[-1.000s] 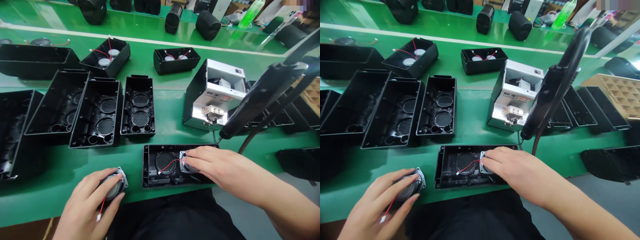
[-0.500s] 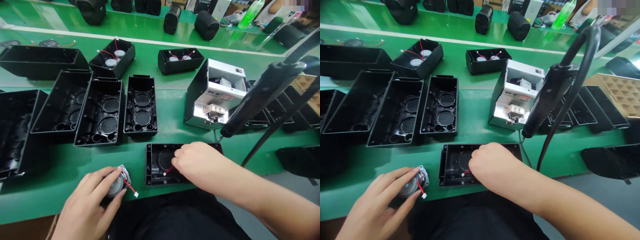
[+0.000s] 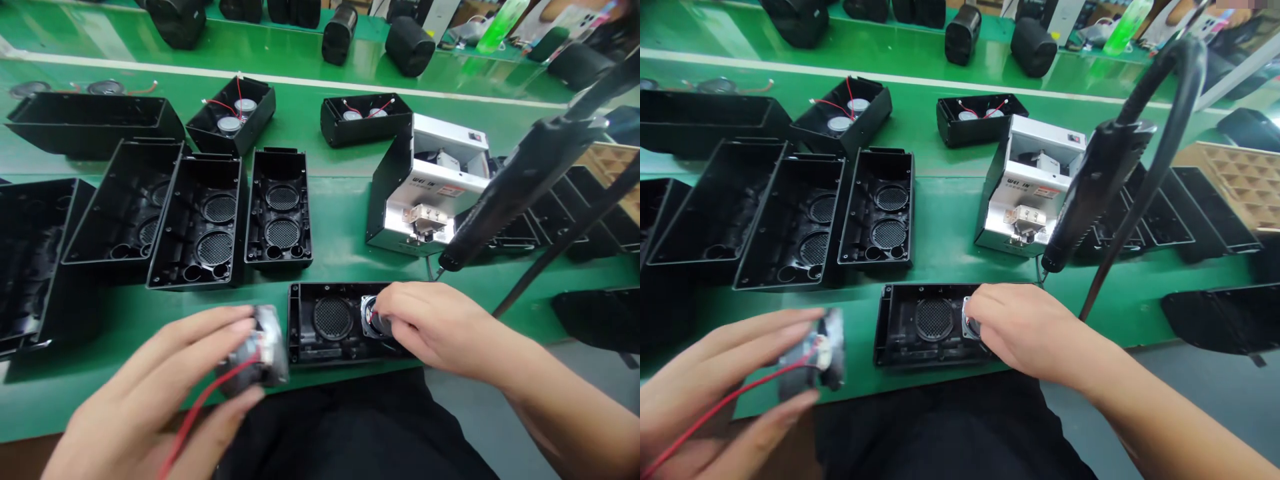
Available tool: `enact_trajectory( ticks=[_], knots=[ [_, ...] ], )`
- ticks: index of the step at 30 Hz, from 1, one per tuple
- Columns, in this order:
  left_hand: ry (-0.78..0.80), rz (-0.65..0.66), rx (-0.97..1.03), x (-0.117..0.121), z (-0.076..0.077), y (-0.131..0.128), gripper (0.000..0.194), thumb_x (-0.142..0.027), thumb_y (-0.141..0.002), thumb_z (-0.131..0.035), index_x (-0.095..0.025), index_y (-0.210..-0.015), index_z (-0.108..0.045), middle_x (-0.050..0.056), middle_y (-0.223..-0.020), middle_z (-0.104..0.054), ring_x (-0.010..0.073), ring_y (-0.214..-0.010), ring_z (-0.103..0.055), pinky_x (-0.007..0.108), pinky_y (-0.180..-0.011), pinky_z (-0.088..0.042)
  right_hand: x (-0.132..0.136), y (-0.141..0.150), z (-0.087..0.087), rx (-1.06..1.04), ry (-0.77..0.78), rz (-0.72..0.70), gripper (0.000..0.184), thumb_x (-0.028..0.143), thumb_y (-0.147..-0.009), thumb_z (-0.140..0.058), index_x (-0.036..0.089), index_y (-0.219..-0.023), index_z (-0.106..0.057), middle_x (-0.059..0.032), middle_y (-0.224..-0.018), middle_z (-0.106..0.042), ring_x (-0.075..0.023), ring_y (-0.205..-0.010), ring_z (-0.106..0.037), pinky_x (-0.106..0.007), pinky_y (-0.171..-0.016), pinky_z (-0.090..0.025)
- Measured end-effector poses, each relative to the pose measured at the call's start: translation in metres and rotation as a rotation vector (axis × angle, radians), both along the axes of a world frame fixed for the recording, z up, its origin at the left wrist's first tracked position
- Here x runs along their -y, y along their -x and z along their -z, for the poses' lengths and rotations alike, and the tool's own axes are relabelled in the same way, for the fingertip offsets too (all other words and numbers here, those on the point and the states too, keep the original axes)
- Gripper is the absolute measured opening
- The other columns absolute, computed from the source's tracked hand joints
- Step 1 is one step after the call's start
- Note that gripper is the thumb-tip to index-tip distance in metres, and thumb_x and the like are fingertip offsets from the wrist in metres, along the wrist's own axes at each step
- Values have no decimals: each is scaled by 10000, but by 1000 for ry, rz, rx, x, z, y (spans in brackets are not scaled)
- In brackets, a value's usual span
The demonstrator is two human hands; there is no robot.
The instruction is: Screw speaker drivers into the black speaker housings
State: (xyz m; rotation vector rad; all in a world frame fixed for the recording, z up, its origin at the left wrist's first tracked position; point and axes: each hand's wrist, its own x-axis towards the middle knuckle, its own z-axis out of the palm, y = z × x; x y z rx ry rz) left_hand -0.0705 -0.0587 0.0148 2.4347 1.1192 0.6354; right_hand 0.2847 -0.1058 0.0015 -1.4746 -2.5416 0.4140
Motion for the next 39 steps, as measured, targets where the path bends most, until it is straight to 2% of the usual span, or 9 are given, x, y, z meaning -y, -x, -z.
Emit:
enact_trajectory(
  ticks=[2, 4, 9, 13, 18, 24, 28, 33, 39],
  knots=[
    [-7, 158, 29, -6, -18, -34, 362, -277, -1051, -594, -369, -1401, -602, 8, -1409, -663, 198, -1179, -724, 301, -940, -651, 8, -3, 5, -53, -44, 41, 220, 105, -1065, -436, 178, -1173, -613, -54, -1010, -683, -208, -910, -648, -354, -763, -521],
    [-6, 270, -56, -12, -23, -67, 381, -227, -1014, -648, -319, -1382, -616, 38, -1345, -689, 210, -1092, -746, 324, -860, -674, 13, -5, 6, -79, -63, 73, 237, 102, -1067, -449, 179, -1199, -630, -90, -1130, -688, -231, -1011, -658, -385, -833, -549],
    [-151, 354, -373, -20, -4, -112, 423, -90, -873, -763, -187, -1277, -682, 97, -1183, -755, 304, -939, -781, 449, -683, -689, 14, -9, -2, -37, 36, 59, 209, 190, -1044, -642, 242, -1245, -663, -54, -1276, -686, -253, -1073, -663, -445, -863, -596],
    [-192, 389, -508, -25, 8, -116, 443, -70, -823, -793, -168, -1248, -715, 97, -1165, -783, 303, -859, -792, 458, -658, -683, 11, -15, -4, 37, 60, 27, 254, 226, -1011, -717, 243, -1259, -661, -43, -1256, -720, -264, -1008, -679, -477, -822, -601],
    [-181, 396, -530, -28, 7, -114, 466, -87, -854, -732, -197, -1305, -691, 98, -1267, -778, 286, -933, -795, 399, -686, -664, 11, -26, 2, 16, 21, -33, 357, 140, -1020, -665, 234, -1364, -639, -54, -1337, -721, -244, -1125, -713, -384, -797, -592],
    [-205, 446, -359, -34, 4, -113, 332, -85, -980, -499, -154, -1242, -691, 103, -1178, -807, 270, -869, -796, 391, -610, -628, 15, -28, 6, 44, 44, -37, 450, 130, -1003, -646, 221, -1442, -604, -92, -1431, -687, -295, -1205, -706, -418, -822, -621],
    [-216, 455, -351, -35, 6, -115, 332, -93, -1009, -478, -153, -1255, -693, 90, -1180, -816, 262, -847, -800, 407, -625, -632, 16, -26, 7, 52, 33, -41, 484, 115, -995, -637, 227, -1463, -592, -80, -1466, -678, -300, -1239, -693, -416, -812, -630],
    [-216, 454, -382, -34, 9, -115, 352, -82, -989, -523, -140, -1296, -685, 106, -1218, -810, 292, -885, -806, 440, -631, -637, 16, -22, 3, 26, 1, -15, 430, 125, -1002, -633, 197, -1425, -615, -82, -1408, -713, -289, -1158, -717, -431, -807, -650],
    [-230, 439, -359, -35, 11, -114, 333, -109, -1026, -493, -151, -1274, -711, 83, -1210, -817, 293, -901, -812, 453, -654, -645, 17, -18, -1, 40, 33, -17, 344, 84, -1028, -526, 178, -1336, -647, -114, -1361, -723, -294, -1203, -708, -462, -970, -639]
  ],
)
